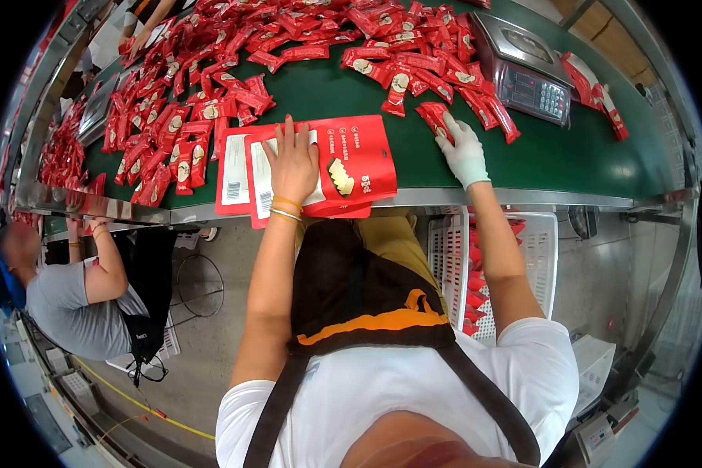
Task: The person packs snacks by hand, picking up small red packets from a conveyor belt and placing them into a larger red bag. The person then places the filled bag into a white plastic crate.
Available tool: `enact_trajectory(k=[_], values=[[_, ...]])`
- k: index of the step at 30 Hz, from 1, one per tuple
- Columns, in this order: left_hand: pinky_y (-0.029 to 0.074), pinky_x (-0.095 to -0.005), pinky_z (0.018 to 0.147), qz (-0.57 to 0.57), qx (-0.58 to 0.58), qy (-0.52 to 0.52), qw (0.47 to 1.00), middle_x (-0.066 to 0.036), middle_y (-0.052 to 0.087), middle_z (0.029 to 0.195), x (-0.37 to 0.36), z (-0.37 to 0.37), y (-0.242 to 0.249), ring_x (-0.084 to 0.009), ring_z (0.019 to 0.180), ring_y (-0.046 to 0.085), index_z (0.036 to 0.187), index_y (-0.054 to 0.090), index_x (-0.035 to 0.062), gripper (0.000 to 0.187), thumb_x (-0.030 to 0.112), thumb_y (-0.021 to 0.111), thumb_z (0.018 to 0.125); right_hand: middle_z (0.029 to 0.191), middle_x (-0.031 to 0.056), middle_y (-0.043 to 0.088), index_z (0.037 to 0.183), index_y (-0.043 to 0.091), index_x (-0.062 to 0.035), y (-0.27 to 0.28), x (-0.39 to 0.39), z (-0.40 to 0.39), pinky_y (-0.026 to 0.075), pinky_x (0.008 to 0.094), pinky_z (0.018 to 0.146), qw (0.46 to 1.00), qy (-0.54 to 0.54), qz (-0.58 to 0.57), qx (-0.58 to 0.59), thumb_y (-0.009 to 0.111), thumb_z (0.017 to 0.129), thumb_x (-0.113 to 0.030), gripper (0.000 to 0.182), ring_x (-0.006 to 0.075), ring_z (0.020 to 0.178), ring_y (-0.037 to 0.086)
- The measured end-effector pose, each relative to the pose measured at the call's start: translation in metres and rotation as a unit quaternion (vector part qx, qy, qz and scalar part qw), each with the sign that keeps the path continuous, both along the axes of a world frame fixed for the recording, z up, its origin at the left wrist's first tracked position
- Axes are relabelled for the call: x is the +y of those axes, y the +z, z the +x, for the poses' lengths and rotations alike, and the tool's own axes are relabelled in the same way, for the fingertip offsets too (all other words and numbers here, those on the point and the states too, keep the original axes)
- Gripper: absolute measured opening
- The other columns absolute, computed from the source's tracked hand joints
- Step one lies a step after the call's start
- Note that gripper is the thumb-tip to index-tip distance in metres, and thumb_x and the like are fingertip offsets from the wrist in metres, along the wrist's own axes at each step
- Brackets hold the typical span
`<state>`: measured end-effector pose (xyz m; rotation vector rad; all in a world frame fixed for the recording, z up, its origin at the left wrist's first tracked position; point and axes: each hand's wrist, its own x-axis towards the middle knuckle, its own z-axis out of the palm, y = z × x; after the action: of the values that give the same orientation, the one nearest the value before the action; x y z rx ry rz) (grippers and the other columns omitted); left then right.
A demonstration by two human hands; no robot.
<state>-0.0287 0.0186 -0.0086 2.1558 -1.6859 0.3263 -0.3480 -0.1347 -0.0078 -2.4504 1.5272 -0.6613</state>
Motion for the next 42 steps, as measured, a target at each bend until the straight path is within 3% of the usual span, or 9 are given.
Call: enact_trajectory(k=[4, 14, 17, 22, 26, 28, 29, 32, 42], values=[[0.016, -0.0626, 0.113, 0.022, 0.09, 0.009, 0.996, -0.021, 0.029, 0.154, 0.001, 0.001, 0.001, -0.0421, 0.141, 0.029, 0.139, 0.047, 0.004, 0.049, 0.028, 0.045, 0.097, 0.109, 0.0173, 0.063, 0.14, 0.048, -0.0273, 0.026, 0.021, -0.002, 0.051, 0.0435, 0.087, 0.997, -0.028, 0.061, 0.041, 0.064, 0.086, -0.024, 0.056, 0.0372, 0.099, 0.062], [0.013, -0.0607, 0.115, 0.01, 0.088, 0.007, 0.996, -0.02, 0.029, 0.155, 0.0, -0.004, 0.008, -0.0407, 0.143, 0.026, 0.144, 0.04, 0.0038, 0.052, 0.028, 0.043, 0.098, 0.106, 0.0138, 0.064, 0.13, 0.058, -0.015, 0.0, 0.028, 0.073, 0.05, 0.0397, 0.087, 0.921, 0.375, -0.003, -0.109, 0.065, 0.083, -0.01, 0.048, 0.0355, 0.099, 0.06], [0.013, -0.061, 0.115, -0.005, 0.031, -0.012, 0.999, -0.018, 0.03, 0.155, 0.002, -0.008, 0.017, -0.0389, 0.144, 0.025, 0.146, 0.037, 0.0039, 0.055, 0.028, 0.044, 0.097, 0.118, 0.0142, 0.064, 0.127, 0.059, -0.0098, -0.023, 0.032, 0.133, 0.049, 0.0374, 0.093, 0.821, 0.385, 0.368, -0.204, 0.066, 0.084, -0.012, 0.044, 0.0299, 0.107, 0.061], [0.011, -0.058, 0.117, 0.019, 0.071, -0.065, 0.995, -0.015, 0.033, 0.155, 0.006, -0.004, 0.017, -0.0349, 0.144, 0.027, 0.152, 0.025, 0.0058, 0.06, 0.03, 0.039, 0.1, 0.12, 0.0154, 0.065, 0.125, 0.061, -0.0085, -0.022, 0.035, 0.155, 0.049, 0.0358, 0.093, 0.749, 0.448, 0.438, -0.215, 0.066, 0.086, -0.022, 0.042, 0.0254, 0.107, 0.063], [0.013, -0.056, 0.117, 0.021, 0.068, -0.054, 0.996, -0.017, 0.037, 0.152, 0.003, -0.003, 0.014, -0.0335, 0.141, 0.034, 0.147, 0.036, 0.0043, 0.057, 0.034, 0.04, 0.098, 0.122, 0.0163, 0.065, 0.124, 0.063, -0.0075, 0.033, -0.008, 0.117, 0.049, 0.0346, 0.093, 0.819, 0.499, 0.284, -0.006, 0.066, 0.087, -0.029, 0.042, 0.0218, 0.107, 0.064], [0.014, -0.0557, 0.117, 0.082, 0.009, -0.048, 0.995, -0.017, 0.037, 0.152, 0.002, -0.003, 0.014, -0.0332, 0.14, 0.036, 0.144, 0.043, 0.0056, 0.054, 0.036, 0.039, 0.099, 0.096, 0.0166, 0.071, 0.1, 0.071, -0.0061, 0.064, -0.031, 0.105, 0.051, 0.0368, 0.085, 0.899, 0.211, 0.382, 0.043, 0.064, 0.085, -0.028, 0.028, 0.0281, 0.093, 0.068], [0.015, -0.0552, 0.117, 0.067, 0.005, -0.051, 0.996, -0.018, 0.04, 0.15, 0.002, -0.003, 0.012, -0.0328, 0.139, 0.037, 0.14, 0.048, 0.0064, 0.051, 0.036, 0.039, 0.099, 0.094, 0.0144, 0.072, 0.1, 0.07, -0.0059, 0.067, -0.04, 0.109, 0.051, 0.0405, 0.084, 0.975, 0.142, 0.154, 0.071, 0.063, 0.085, -0.031, 0.03, 0.031, 0.092, 0.068], [0.015, -0.0552, 0.117, 0.064, -0.009, -0.055, 0.996, -0.018, 0.042, 0.148, 0.002, -0.002, 0.01, -0.033, 0.139, 0.037, 0.139, 0.049, 0.0057, 0.051, 0.035, 0.038, 0.099, 0.112, 0.0242, 0.062, 0.128, 0.05, -0.0087, 0.049, -0.052, 0.134, 0.052, 0.046, 0.084, 0.997, -0.058, 0.019, -0.052, 0.065, 0.084, -0.031, 0.052, 0.0406, 0.099, 0.063], [0.02, -0.0527, 0.116, 0.048, 0.028, -0.06, 0.997, -0.019, 0.045, 0.146, 0.004, -0.002, 0.011, -0.0338, 0.137, 0.04, 0.136, 0.052, 0.0035, 0.049, 0.034, 0.041, 0.098, 0.111, 0.0155, 0.061, 0.112, 0.061, -0.0112, 0.045, -0.091, 0.195, 0.051, 0.0453, 0.082, 0.937, 0.212, -0.191, -0.199, 0.065, 0.085, -0.015, 0.028, 0.038, 0.096, 0.06]])
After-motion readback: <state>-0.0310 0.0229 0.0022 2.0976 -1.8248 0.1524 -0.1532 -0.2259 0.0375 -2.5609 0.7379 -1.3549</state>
